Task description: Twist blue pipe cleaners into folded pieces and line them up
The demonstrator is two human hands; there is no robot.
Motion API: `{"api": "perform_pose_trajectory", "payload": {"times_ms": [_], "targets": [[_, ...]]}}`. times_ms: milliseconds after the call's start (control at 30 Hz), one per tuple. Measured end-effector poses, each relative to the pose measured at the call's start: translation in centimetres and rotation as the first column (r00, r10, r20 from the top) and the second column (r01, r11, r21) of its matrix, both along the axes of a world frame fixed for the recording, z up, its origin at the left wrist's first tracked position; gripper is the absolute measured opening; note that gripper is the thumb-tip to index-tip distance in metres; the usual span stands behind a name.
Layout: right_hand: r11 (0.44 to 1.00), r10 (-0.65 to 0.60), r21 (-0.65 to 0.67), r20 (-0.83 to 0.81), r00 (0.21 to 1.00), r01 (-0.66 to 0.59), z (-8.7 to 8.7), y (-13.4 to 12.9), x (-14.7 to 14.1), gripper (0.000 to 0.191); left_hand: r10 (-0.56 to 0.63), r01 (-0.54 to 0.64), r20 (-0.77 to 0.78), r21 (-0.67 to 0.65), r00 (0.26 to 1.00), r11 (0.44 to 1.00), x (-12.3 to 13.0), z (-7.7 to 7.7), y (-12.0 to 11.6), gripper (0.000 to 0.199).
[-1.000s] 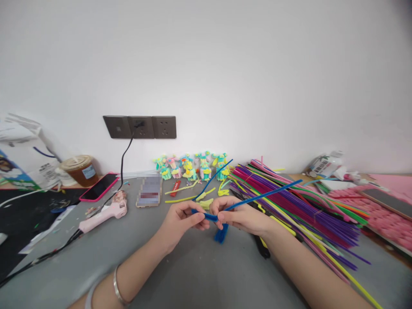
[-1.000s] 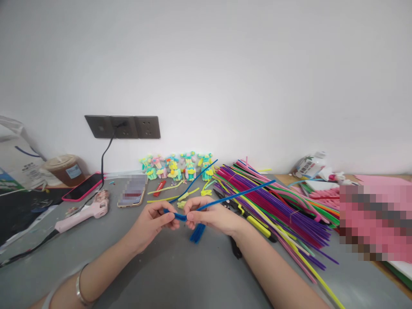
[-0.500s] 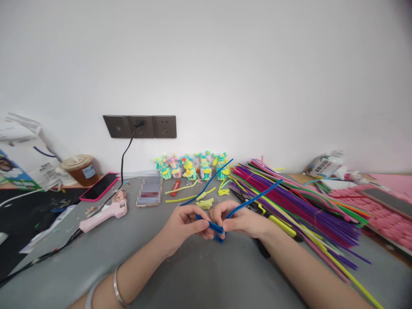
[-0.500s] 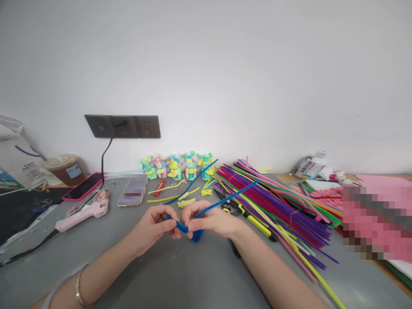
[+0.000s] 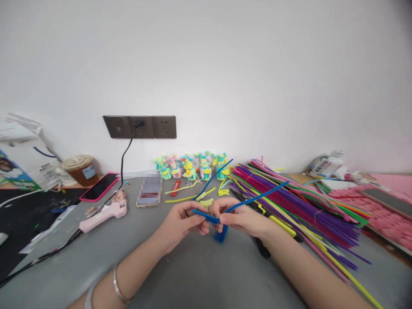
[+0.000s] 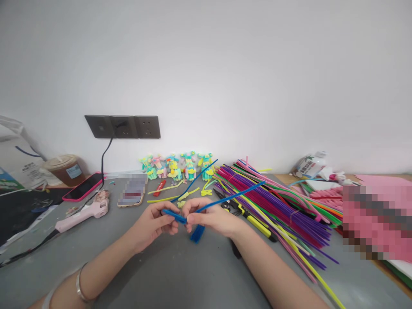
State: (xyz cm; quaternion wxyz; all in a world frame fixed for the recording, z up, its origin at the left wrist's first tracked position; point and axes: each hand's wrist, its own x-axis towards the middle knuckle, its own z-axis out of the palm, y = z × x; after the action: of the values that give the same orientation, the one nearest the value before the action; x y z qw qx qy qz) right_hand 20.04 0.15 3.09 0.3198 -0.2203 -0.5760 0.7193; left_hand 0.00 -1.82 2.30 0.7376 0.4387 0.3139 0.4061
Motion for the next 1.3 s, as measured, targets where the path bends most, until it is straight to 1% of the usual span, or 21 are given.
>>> {"api": "perform_pose_trajectory", "payload": {"times_ms": [67,100,167,233,300,367,400,467,533,600,667,733,767,800,933,1000,1067,1300], "targets": [[0.988,-0.130,0.092,0.050,0.990,0.125,0.2,0.4,0.1,0.027,0.021,-0.023,-0.099,-0.012,0.995,1.000,-0.3,-0.4,0.7,0.032],[0.968,-0.208,0.160,0.085,0.974,0.193,0.2,0.6,0.1,0.026,0.015,-0.018,-0.171,-0.016,0.985,1.000,-0.5,-0.7,1.1,0.034],[0.896,-0.369,0.316,0.142,0.919,0.311,0.2,1.0,-0.1,0.024,0.023,-0.015,-0.312,0.029,0.950,0.999,-0.8,-1.3,1.7,0.044],[0.802,-0.498,0.462,0.169,0.850,0.379,-0.1,1.1,-0.4,0.023,0.071,-0.031,-0.392,0.106,0.917,0.994,-1.0,-1.7,2.0,0.054],[0.709,-0.570,0.589,0.156,0.806,0.388,-0.4,0.9,-0.9,0.019,0.104,-0.042,-0.388,0.165,0.916,0.985,-0.8,-1.8,1.9,0.056],[0.634,-0.572,0.700,0.137,0.809,0.329,-0.8,0.6,-1.3,0.013,0.104,-0.050,-0.315,0.176,0.943,0.983,-0.5,-1.4,1.5,0.046],[0.610,-0.554,0.736,0.133,0.822,0.293,-1.0,0.4,-1.5,0.011,0.100,-0.058,-0.264,0.162,0.959,0.985,-0.3,-1.2,1.3,0.041],[0.590,-0.519,0.770,0.131,0.845,0.243,-1.2,0.0,-1.7,0.008,0.088,-0.064,-0.196,0.124,0.977,0.990,0.0,-0.8,0.8,0.033],[0.601,-0.502,0.767,0.142,0.853,0.226,-1.3,-0.1,-1.8,0.008,0.085,-0.072,-0.158,0.087,0.984,0.994,0.2,-0.6,0.6,0.032],[0.628,-0.490,0.745,0.156,0.858,0.223,-1.2,-0.2,-1.8,0.009,0.079,-0.070,-0.146,0.068,0.986,0.995,0.1,-0.6,0.5,0.033],[0.692,-0.451,0.684,0.159,0.878,0.232,-1.1,-0.2,-1.7,0.010,0.064,-0.055,-0.153,0.067,0.986,0.996,0.0,-0.7,0.6,0.033],[0.778,-0.399,0.572,0.130,0.908,0.260,-0.9,-0.1,-1.5,0.011,0.045,-0.031,-0.172,0.081,0.984,0.996,-0.1,-0.7,0.6,0.033],[0.812,-0.380,0.516,0.114,0.918,0.272,-0.8,0.0,-1.4,0.014,0.036,-0.020,-0.184,0.089,0.982,0.996,-0.2,-0.7,0.6,0.034],[0.838,-0.369,0.465,0.099,0.924,0.285,-0.7,0.1,-1.3,0.017,0.027,-0.009,-0.197,0.097,0.980,0.995,-0.2,-0.7,0.6,0.034],[0.905,-0.337,0.302,0.081,0.938,0.299,-0.7,0.6,-1.0,0.026,-0.008,0.041,-0.259,0.123,0.966,0.992,-0.3,-0.5,0.5,0.035],[0.926,-0.324,0.228,0.071,0.943,0.301,-0.7,0.7,-0.9,0.028,-0.033,0.075,-0.293,0.131,0.956,0.988,-0.3,-0.5,0.5,0.035],[0.934,-0.316,0.194,0.063,0.947,0.299,-0.7,0.7,-0.9,0.028,-0.069,0.117,-0.319,0.135,0.945,0.984,-0.3,-0.5,0.3,0.035],[0.976,-0.201,0.092,0.013,0.980,0.199,-0.1,0.1,-1.2,0.022,-0.179,0.247,-0.394,0.127,0.901,0.961,-0.3,0.1,0.0,0.028]]}}
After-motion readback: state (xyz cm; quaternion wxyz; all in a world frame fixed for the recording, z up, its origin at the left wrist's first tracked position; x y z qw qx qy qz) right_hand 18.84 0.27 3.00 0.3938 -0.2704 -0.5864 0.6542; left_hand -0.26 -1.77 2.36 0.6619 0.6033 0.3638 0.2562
